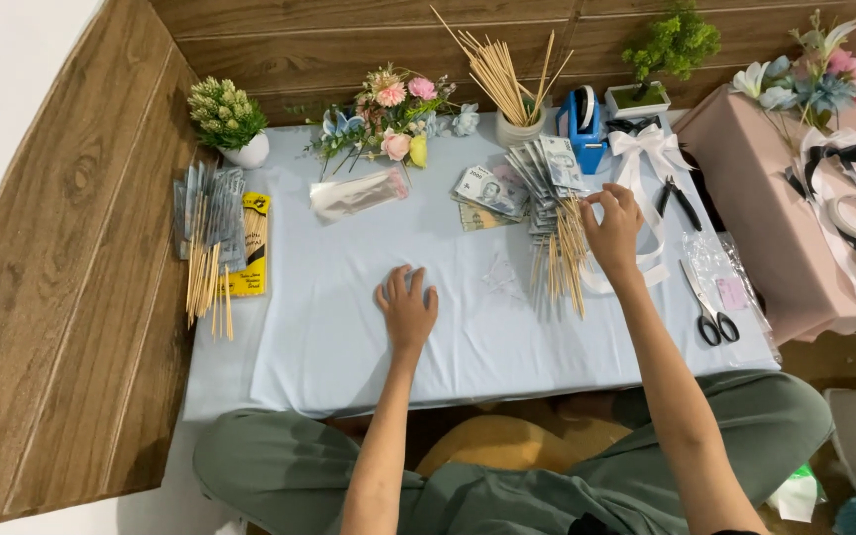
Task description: The person sits cross-legged at a table and wraps paper money in clear plastic sleeves. They insert the bills into the sleeves, fold the edges, and place wooden sticks on top of the wrapped items.
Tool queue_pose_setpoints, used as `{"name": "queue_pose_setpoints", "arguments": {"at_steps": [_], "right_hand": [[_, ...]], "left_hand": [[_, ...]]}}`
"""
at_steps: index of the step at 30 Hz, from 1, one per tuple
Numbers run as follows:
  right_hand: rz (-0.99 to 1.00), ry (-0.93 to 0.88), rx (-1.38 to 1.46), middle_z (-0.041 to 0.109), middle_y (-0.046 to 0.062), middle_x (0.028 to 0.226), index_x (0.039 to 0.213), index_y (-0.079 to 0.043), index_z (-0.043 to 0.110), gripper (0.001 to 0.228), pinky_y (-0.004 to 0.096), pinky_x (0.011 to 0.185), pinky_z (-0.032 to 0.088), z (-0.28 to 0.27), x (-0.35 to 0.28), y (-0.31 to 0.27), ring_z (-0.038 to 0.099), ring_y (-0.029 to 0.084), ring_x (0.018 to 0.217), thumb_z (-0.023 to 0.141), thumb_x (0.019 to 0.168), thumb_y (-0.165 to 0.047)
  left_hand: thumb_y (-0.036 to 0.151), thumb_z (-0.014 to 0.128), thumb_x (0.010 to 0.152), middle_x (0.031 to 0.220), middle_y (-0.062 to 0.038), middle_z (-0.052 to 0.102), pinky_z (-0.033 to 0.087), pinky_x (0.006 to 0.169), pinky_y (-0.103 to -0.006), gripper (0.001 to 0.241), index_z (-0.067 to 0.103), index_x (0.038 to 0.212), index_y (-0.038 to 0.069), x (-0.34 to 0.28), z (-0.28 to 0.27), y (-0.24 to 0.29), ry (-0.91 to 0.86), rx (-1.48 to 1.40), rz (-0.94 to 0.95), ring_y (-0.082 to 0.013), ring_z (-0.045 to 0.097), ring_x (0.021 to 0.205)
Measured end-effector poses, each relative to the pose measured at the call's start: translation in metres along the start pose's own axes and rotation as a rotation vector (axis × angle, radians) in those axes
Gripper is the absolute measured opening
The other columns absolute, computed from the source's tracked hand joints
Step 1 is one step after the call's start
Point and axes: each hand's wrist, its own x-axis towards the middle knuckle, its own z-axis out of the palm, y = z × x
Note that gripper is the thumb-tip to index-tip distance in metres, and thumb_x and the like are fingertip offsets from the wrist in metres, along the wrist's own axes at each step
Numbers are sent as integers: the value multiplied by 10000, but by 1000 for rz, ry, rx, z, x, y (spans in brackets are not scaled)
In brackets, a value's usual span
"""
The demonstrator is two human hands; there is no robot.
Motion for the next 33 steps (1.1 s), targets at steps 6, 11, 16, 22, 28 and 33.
{"name": "queue_pose_setpoints", "arguments": {"at_steps": [6, 11, 16, 22, 28, 33], "right_hand": [[-360, -75, 154, 646, 100, 1217, 953, -158, 712, 111, 433, 950, 461, 24, -51, -55, 627, 328, 1151, 731, 895, -66], [-429, -294, 104, 685, 27, 1175, 1044, -226, 746, 169, 404, 954, 505, 104, -89, -55, 681, 236, 1084, 727, 886, -169], [-388, -398, 4, 663, 3, 1200, 1147, -189, 738, 229, 496, 1121, 378, 136, -112, -86, 629, 191, 1156, 690, 923, -188], [-493, -103, -57, 650, 5, 1123, 1129, -194, 707, 199, 509, 1189, 197, 134, -128, -104, 578, 185, 1203, 635, 998, -325], [-489, -66, -34, 671, 28, 1080, 1092, -161, 728, 206, 533, 1181, 215, 130, -126, -110, 622, 198, 1119, 656, 988, -324], [-509, -39, 12, 681, 50, 1061, 1073, -142, 718, 272, 536, 1180, 224, 131, -127, -109, 640, 209, 1085, 661, 976, -389]], "left_hand": [[340, 681, 894, 1324, -55, 548, 276, 1074, -546, 368, 660, 1235, 203, -1, -3, 3, 58, 14, 17, -234, 480, 1332], [299, 615, 951, 1360, -79, 533, 269, 1084, -563, 330, 654, 1256, 179, 0, -6, 4, 61, -33, -42, -267, 449, 1372], [208, 579, 969, 1363, -73, 547, 295, 1071, -552, 314, 651, 1274, 206, -2, 6, -4, 90, -6, -81, -287, 463, 1374], [259, 605, 940, 1193, -27, 620, 425, 914, -505, 349, 645, 1285, 285, 33, 22, -50, 1, -51, -96, -256, 578, 1182], [98, 552, 994, 1357, -122, 608, 496, 925, -511, 369, 605, 1351, 177, 138, 20, -118, -55, 9, -94, -321, 575, 1293], [120, 544, 1037, 1420, -105, 611, 393, 1093, -523, 313, 617, 1337, 168, 179, 54, -149, -130, 164, 20, -276, 538, 1366]]}}
